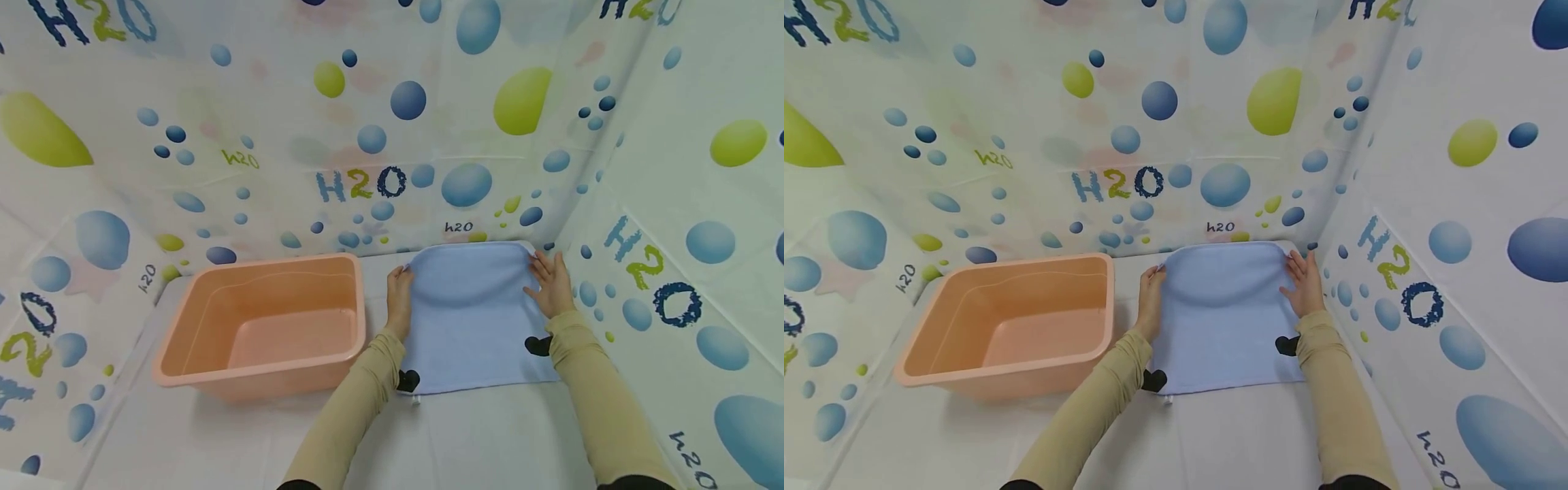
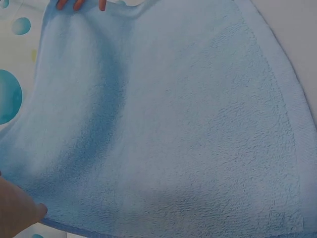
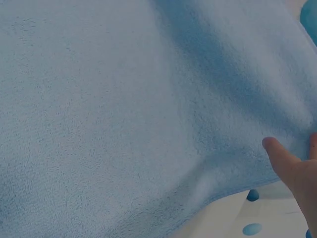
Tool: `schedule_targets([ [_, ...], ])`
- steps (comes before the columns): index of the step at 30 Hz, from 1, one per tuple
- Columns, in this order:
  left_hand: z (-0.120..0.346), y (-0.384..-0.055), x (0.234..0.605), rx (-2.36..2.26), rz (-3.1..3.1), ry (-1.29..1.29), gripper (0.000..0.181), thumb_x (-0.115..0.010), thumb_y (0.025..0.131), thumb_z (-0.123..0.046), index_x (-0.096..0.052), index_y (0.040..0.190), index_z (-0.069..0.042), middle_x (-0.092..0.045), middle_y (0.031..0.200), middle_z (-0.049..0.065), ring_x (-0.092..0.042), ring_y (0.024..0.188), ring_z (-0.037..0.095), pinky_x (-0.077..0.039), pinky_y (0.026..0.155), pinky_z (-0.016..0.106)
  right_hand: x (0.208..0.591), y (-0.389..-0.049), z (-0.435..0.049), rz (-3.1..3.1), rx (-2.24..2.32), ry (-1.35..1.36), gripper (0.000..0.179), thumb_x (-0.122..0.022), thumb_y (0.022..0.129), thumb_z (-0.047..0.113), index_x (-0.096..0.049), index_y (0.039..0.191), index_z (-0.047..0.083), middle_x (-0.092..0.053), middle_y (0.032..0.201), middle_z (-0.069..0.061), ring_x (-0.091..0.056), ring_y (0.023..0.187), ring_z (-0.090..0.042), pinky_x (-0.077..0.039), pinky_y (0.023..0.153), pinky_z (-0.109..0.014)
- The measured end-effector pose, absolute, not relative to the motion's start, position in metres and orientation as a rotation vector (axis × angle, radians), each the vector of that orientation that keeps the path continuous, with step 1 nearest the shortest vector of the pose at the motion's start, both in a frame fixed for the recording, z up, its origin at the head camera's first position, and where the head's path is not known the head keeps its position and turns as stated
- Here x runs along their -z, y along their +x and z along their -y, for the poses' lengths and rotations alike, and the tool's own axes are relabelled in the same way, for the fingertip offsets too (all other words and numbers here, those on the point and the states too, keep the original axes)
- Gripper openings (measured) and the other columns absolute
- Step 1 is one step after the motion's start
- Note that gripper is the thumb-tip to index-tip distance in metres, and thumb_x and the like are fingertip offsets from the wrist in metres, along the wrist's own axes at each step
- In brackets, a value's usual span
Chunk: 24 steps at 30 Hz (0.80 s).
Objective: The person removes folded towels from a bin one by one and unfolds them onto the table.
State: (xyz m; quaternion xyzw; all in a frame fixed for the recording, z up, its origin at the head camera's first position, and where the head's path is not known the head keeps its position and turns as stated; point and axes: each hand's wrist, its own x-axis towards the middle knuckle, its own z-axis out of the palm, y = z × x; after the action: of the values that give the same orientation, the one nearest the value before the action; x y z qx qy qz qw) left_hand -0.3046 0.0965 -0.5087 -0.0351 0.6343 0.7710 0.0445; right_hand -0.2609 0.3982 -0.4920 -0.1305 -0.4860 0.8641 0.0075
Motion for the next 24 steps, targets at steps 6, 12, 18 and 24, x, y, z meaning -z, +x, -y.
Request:
schedule_targets([
  [6, -0.096, -0.306, 0.510, -2.443, -1.886, -0.024, 0.052, -0.047, 0.090, -0.026, -0.034, 0.137, -0.007, -0.044, 0.142, 0.009, -0.036, 0.135, 0.024, -0.022, 0.115, 0.040, 0.490, -0.265, -0.399, 1.435, -2.710, -0.446, 0.072, -0.027, 0.091, 0.065, -0.015, 0.150, 0.026, -0.040, 0.139, 0.015, 0.000, 0.146, -0.009, 0.009, 0.116, -0.049],
  [12, -0.095, -0.308, 0.511, -2.517, -1.785, -0.020, 0.051, -0.048, 0.090, -0.021, -0.034, 0.136, -0.006, -0.042, 0.143, 0.011, -0.034, 0.137, 0.025, -0.019, 0.116, 0.040, 0.489, -0.266, -0.401, 1.296, -2.753, -0.451, 0.067, -0.027, 0.092, 0.062, -0.019, 0.149, 0.027, -0.048, 0.126, 0.016, -0.006, 0.144, -0.009, 0.009, 0.116, -0.051],
  [18, -0.094, -0.307, 0.507, -2.465, -1.762, -0.036, 0.058, -0.048, 0.089, -0.016, -0.026, 0.141, -0.002, -0.035, 0.148, 0.015, -0.026, 0.141, 0.028, -0.016, 0.117, 0.043, 0.498, -0.270, -0.399, 1.323, -2.738, -0.445, 0.059, -0.031, 0.094, 0.057, -0.030, 0.143, 0.024, -0.049, 0.119, 0.013, -0.033, 0.116, -0.008, -0.020, 0.106, -0.033],
  [24, -0.094, -0.312, 0.520, -2.427, -1.799, -0.044, 0.063, -0.049, 0.089, -0.019, -0.022, 0.145, -0.007, -0.028, 0.153, 0.009, -0.021, 0.144, 0.025, -0.016, 0.118, 0.041, 0.502, -0.276, -0.395, 1.334, -2.756, -0.458, 0.063, -0.039, 0.092, 0.056, -0.026, 0.143, 0.023, -0.047, 0.122, 0.011, -0.037, 0.113, -0.009, -0.024, 0.103, -0.030],
])
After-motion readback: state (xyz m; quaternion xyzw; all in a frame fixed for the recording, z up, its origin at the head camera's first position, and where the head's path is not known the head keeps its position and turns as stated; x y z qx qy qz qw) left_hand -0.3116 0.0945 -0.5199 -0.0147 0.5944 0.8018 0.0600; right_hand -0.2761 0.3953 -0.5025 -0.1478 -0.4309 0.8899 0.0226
